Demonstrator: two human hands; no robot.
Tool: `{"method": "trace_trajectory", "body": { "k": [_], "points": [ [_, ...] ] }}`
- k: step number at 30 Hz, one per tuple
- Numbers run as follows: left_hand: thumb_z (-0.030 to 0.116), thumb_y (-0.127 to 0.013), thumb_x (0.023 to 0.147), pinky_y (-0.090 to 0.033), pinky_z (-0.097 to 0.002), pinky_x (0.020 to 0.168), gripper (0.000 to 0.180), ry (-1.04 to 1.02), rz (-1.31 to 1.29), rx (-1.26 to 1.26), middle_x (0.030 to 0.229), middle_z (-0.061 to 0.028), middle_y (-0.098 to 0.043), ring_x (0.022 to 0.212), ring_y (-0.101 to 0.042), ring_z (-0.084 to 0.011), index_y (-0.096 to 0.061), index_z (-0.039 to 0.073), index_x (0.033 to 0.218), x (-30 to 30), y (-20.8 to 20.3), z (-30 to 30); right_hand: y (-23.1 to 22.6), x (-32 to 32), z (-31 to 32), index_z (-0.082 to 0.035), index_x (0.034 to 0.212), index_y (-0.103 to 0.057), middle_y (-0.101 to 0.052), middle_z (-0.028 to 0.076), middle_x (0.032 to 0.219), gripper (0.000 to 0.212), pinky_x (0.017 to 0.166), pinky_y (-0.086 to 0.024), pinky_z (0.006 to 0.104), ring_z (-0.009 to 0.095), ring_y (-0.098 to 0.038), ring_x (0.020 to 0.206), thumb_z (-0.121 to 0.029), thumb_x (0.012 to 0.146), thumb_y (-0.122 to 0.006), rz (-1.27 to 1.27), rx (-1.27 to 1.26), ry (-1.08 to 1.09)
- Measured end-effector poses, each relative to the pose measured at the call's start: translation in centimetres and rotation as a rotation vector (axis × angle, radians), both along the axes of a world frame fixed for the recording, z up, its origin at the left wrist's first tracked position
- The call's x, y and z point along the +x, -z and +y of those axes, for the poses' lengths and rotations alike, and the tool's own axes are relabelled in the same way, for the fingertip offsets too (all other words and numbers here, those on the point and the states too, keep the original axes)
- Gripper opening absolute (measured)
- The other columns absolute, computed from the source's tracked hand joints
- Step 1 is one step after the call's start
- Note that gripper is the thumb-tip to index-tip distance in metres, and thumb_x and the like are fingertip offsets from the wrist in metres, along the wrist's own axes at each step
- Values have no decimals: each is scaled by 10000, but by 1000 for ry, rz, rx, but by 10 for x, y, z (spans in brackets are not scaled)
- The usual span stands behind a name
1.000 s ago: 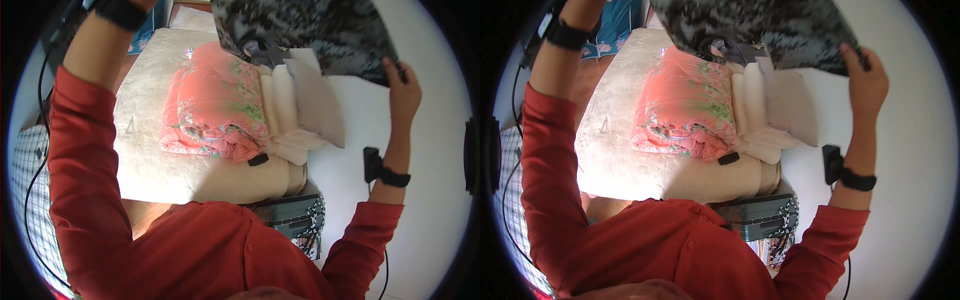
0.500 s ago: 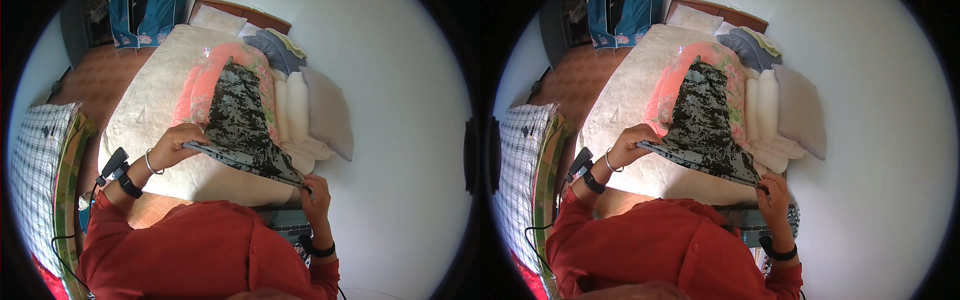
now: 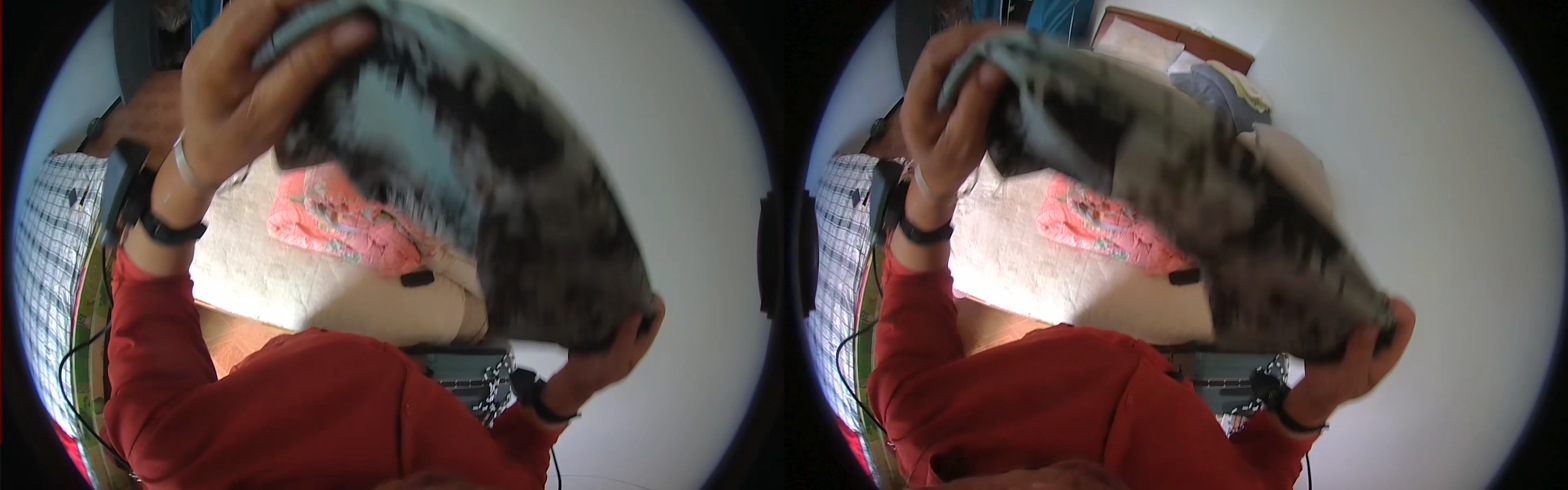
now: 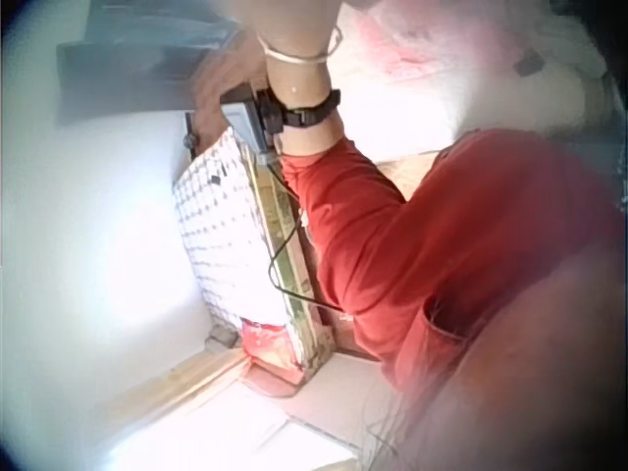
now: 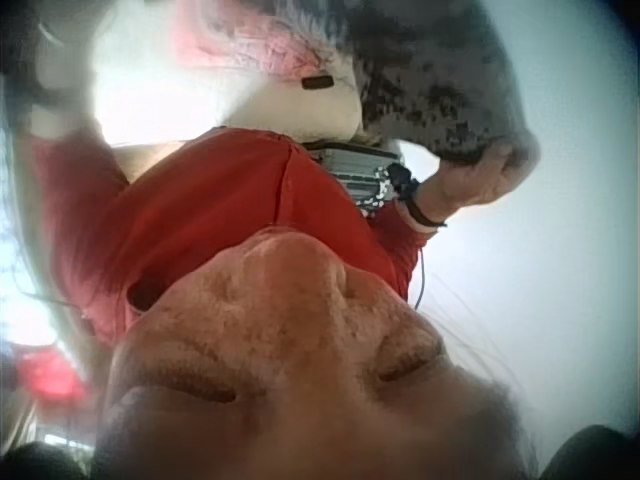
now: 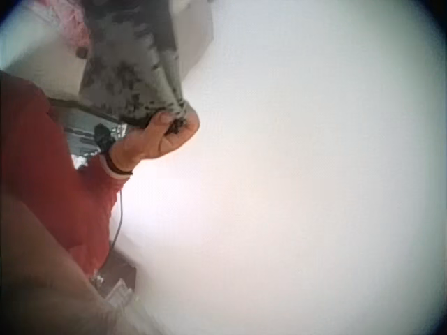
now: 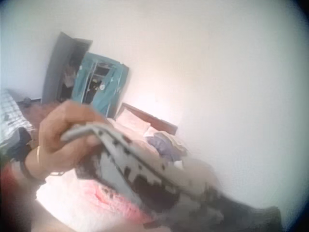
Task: The recorder organizes items in a room, including clothing and books, and then hand washes a purple cloth in a blue bucket with soapy water.
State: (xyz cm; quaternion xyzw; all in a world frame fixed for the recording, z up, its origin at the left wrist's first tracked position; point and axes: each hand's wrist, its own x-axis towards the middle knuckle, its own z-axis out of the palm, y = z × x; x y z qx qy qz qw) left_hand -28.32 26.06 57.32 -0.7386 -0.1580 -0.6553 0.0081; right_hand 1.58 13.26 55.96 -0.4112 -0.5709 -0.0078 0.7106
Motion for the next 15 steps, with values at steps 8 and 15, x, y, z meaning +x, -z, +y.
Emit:
{"method": "trace_trajectory", "body": {
  "k": [8,15],
  "points": [
    [91,-616,742,-401,-216,616,148,439,336,-619,773,-64,-558,690,-521,-106,-553,-14,824,6,15,-27,4,49,-16,-31,827,-465,-473,-16,711,205,595,-327,176,48,-417,646,-170,761,-601,105,-438,-221],
    [162,-618,753,-394,-212,667,182,101,388,-379,779,-27,-532,744,-489,-88,-552,16,839,15,12,46,5,54,52,-3,872,-515,-503,6,741,196,661,-366,209,83,-444,706,-162,772,-572,-225,-562,113]
  ]
}}
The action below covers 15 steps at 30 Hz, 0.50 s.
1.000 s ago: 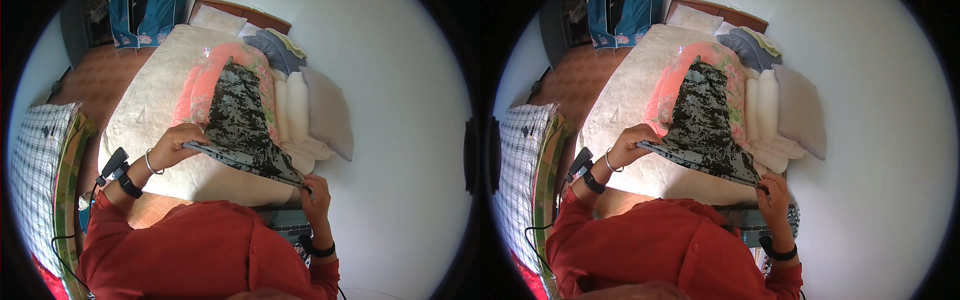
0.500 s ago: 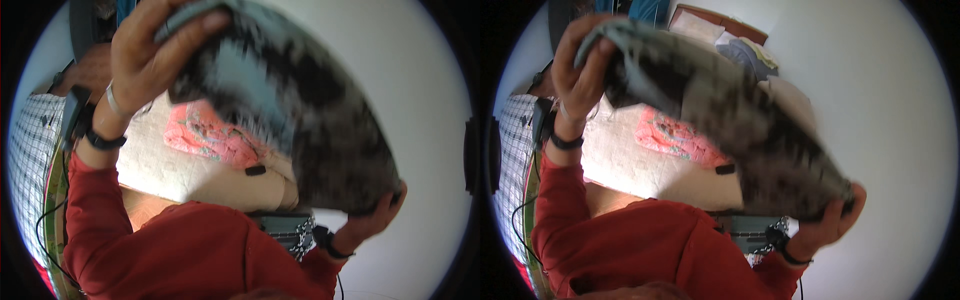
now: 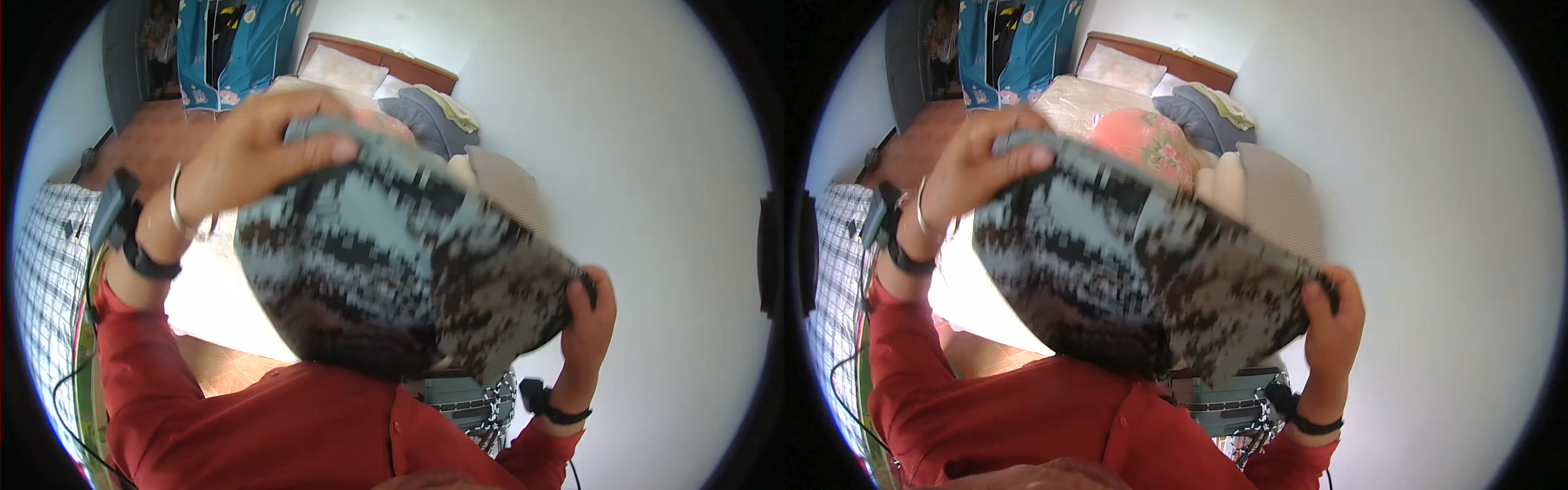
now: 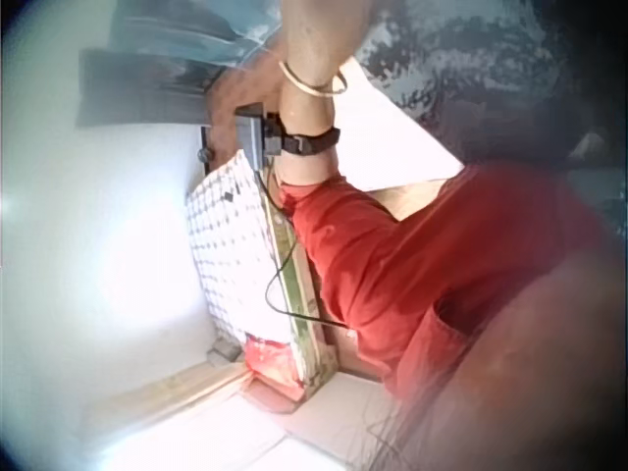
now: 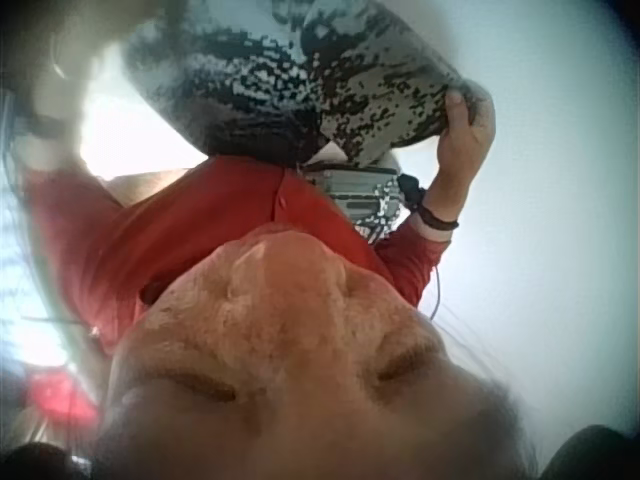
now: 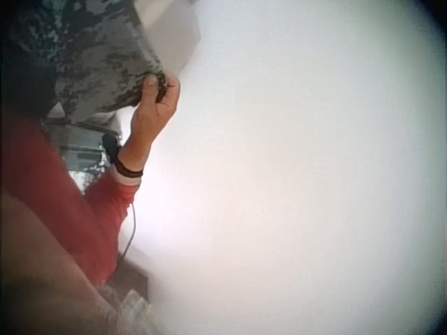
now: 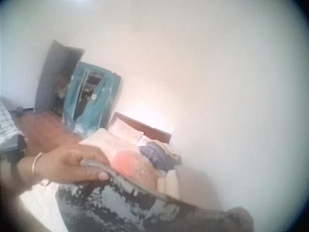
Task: The recorder organizes items in a room, including clothing and books, and then hand washes a purple cloth in a blue bucket with soapy water.
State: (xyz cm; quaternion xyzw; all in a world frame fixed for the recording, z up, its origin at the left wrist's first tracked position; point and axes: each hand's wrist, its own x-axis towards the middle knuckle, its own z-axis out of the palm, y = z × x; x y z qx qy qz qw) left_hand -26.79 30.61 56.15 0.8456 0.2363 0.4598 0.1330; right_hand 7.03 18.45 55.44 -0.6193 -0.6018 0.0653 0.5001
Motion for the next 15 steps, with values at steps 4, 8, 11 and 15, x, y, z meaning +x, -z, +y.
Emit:
{"method": "trace_trajectory", "body": {
  "k": [4,8,11,15],
  "points": [
    [274,-567,787,-460,-238,641,251,-18,66,12,782,-64,-611,702,-567,-140,-587,31,849,19,-48,91,-23,7,96,1,909,-538,-519,21,751,240,645,-388,221,99,-469,699,-198,778,-566,-30,-2,-15],
    [255,-566,784,-440,-266,667,257,-42,77,101,794,-95,-607,703,-558,-172,-586,24,896,21,-92,183,-55,6,208,-24,923,-559,-543,22,759,238,500,-397,214,78,-491,635,-221,788,-553,37,-129,-93],
    [238,-576,764,-436,-288,674,235,-151,89,237,797,-127,-608,703,-563,-207,-597,39,887,39,-95,191,-47,14,201,-30,931,-560,-547,16,759,224,533,-431,224,88,-507,655,-202,789,-552,94,-96,-74],
    [230,-585,741,-434,-306,677,206,-276,141,317,789,-157,-602,704,-563,-242,-616,63,858,49,-106,144,-37,26,181,-30,932,-555,-551,18,775,197,578,-472,249,97,-517,671,-163,787,-550,164,-52,-88]
  ]
}}
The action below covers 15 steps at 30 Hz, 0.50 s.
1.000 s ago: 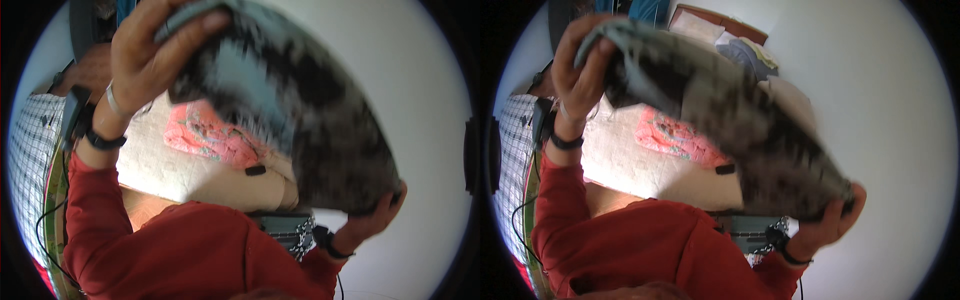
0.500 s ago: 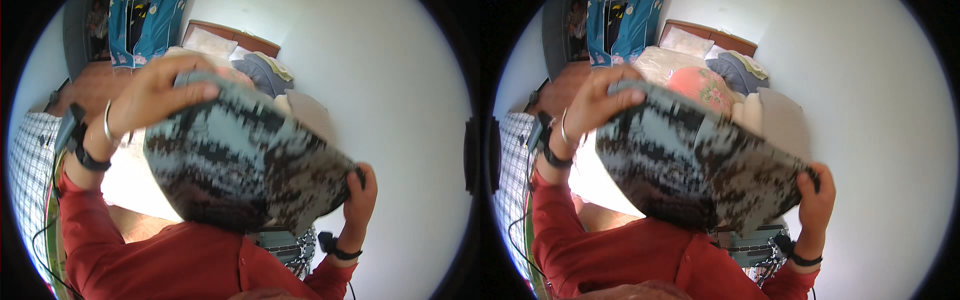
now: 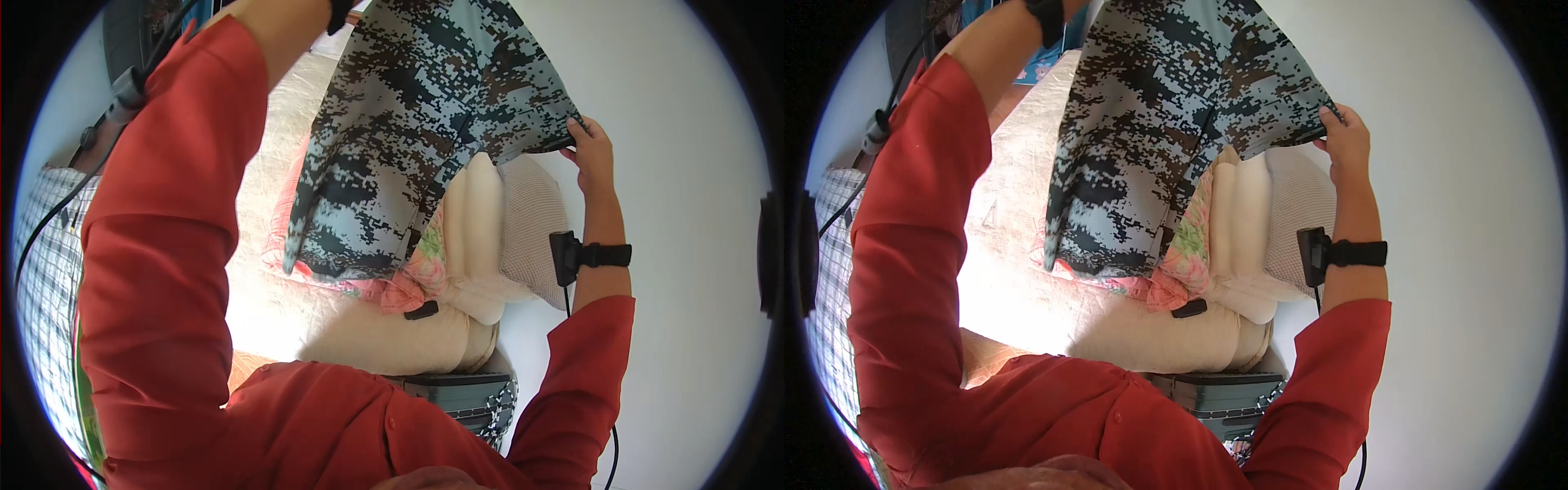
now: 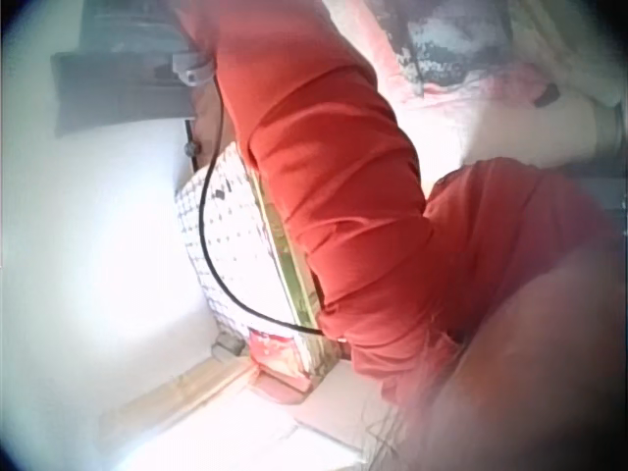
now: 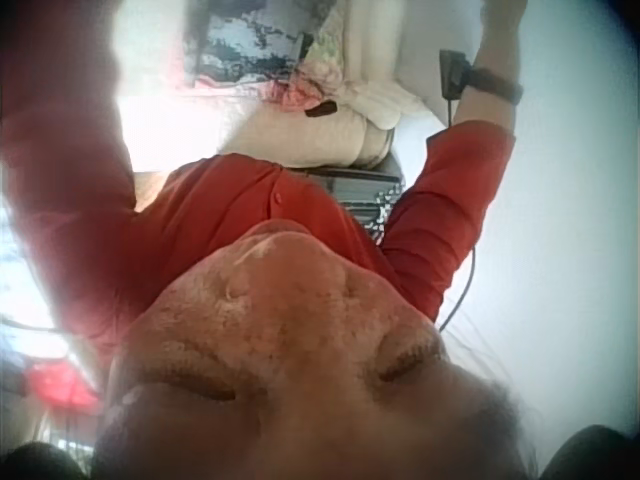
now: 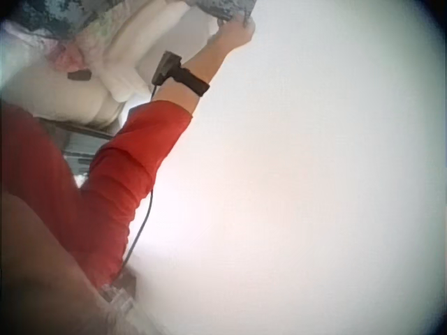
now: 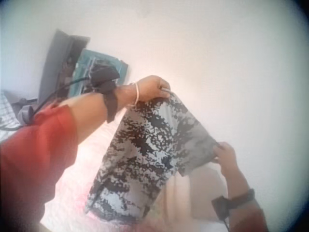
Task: The recorder organizes items in a room, including clothing and books, and then hand washes a purple cloth in a blue bucket with soapy water.
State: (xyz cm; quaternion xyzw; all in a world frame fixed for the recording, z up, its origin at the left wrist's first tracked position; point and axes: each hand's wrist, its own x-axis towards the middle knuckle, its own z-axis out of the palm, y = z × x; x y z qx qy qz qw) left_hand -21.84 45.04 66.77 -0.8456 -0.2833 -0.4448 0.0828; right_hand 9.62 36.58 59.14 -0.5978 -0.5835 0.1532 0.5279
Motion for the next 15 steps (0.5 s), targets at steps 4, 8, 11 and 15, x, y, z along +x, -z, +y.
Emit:
{"method": "trace_trajectory", "body": {
  "k": [4,8,11,15],
  "points": [
    [253,-598,731,-444,-312,639,227,21,-56,-257,773,-145,-607,657,-566,-233,-621,75,870,-3,4,-3,3,-5,3,-30,956,-550,-508,7,719,207,559,-484,266,92,-509,690,-154,790,-546,129,-75,3],
    [242,-609,737,-456,-305,573,228,-22,-39,-281,737,-133,-607,604,-559,-198,-620,65,881,-18,13,17,-5,-13,3,-32,988,-540,-509,18,762,232,565,-490,272,97,-512,707,-147,788,-551,148,-169,12],
    [220,-626,735,-451,-278,545,211,38,-208,-413,710,-90,-611,571,-536,-157,-621,53,863,-14,17,-2,-2,-8,-5,-27,1011,-530,-528,35,854,258,601,-496,269,112,-522,751,-143,782,-561,175,-185,-6],
    [190,-616,745,-433,-237,477,171,169,-185,-673,637,-20,-582,511,-502,-95,-605,28,799,-33,48,-75,51,-4,-45,-12,1000,-538,-540,57,950,243,693,-459,261,139,-534,818,-82,769,-560,392,-35,-122]
  ]
}}
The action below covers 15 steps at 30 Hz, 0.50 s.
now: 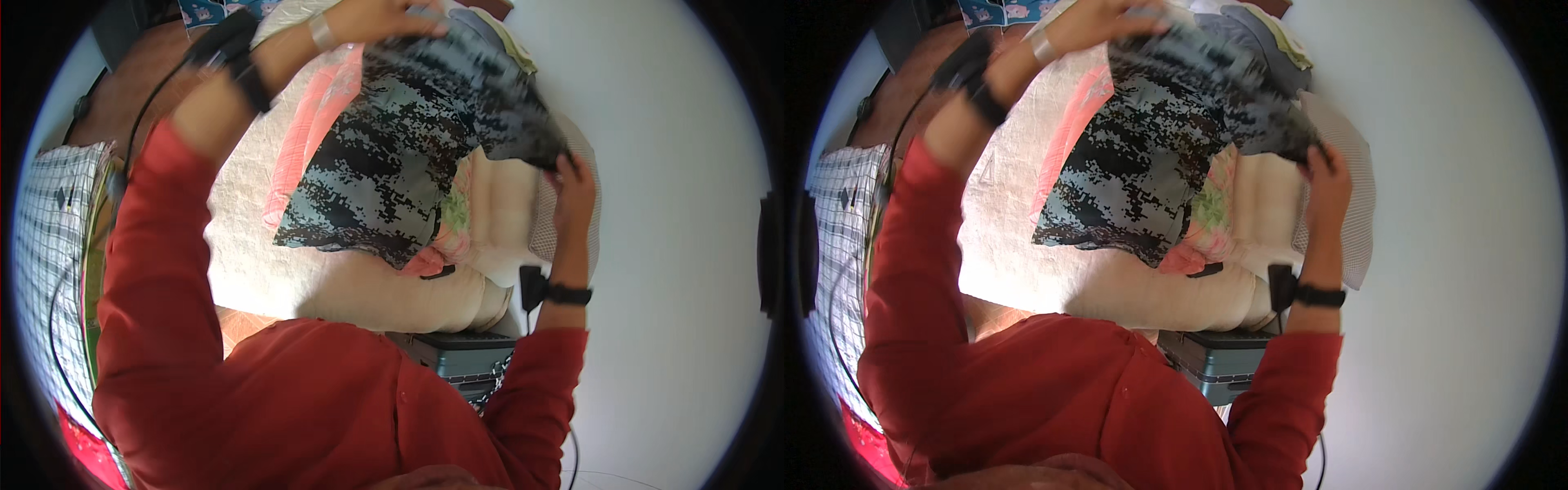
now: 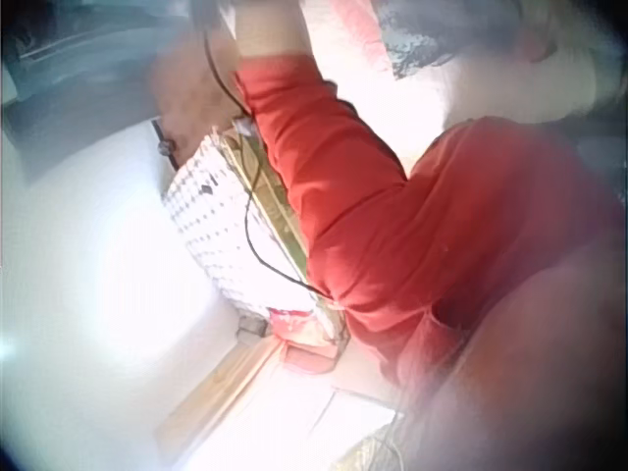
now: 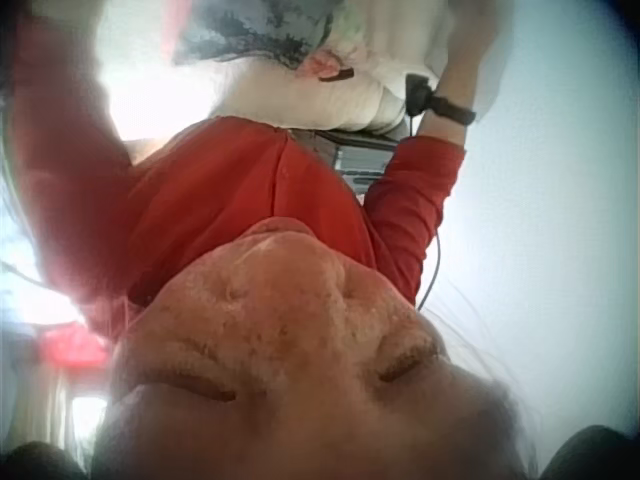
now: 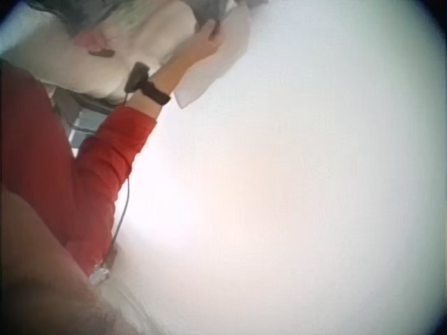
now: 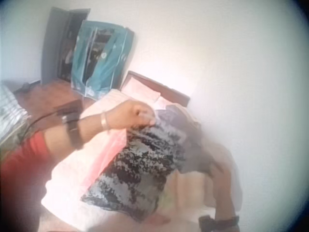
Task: The recorder organizes items in a room, including clothing and books, and then hand washes a purple cloth in a blue bucket with soapy water.
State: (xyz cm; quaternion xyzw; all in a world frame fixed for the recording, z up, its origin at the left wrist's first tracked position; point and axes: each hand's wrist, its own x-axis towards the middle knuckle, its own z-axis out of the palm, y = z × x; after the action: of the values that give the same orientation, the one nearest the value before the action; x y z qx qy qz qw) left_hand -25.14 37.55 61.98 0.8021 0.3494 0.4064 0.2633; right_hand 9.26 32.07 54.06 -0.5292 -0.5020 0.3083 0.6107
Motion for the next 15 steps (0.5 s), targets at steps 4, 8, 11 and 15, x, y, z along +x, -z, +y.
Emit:
{"method": "trace_trajectory", "body": {
  "k": [4,8,11,15],
  "points": [
    [40,-662,586,-412,-323,666,194,332,283,244,747,-68,-564,752,-532,-235,-593,79,762,-43,120,-65,109,9,-80,-34,1004,-545,-522,79,1003,307,709,-440,260,169,-521,878,-50,702,-591,-605,49,-206],
    [164,-689,586,-378,-350,725,212,358,394,212,869,-58,-526,884,-491,-230,-622,116,781,-68,173,-121,178,-12,-137,-55,1006,-550,-511,70,1029,330,692,-448,269,172,-512,892,-82,685,-619,-565,-232,-142],
    [140,-679,626,-373,-341,752,237,266,369,-63,865,-63,-543,859,-507,-233,-607,74,842,-75,167,-111,213,-19,-185,-68,1007,-552,-548,71,950,318,674,-452,268,184,-531,848,-112,699,-616,-377,-422,81],
    [64,-622,685,-383,-330,773,264,-27,289,59,942,-119,-538,871,-506,-269,-574,36,943,-49,174,-87,279,-9,-256,-67,987,-560,-592,105,839,306,673,-452,298,225,-562,789,-191,711,-604,-142,-813,-31]
  ]
}}
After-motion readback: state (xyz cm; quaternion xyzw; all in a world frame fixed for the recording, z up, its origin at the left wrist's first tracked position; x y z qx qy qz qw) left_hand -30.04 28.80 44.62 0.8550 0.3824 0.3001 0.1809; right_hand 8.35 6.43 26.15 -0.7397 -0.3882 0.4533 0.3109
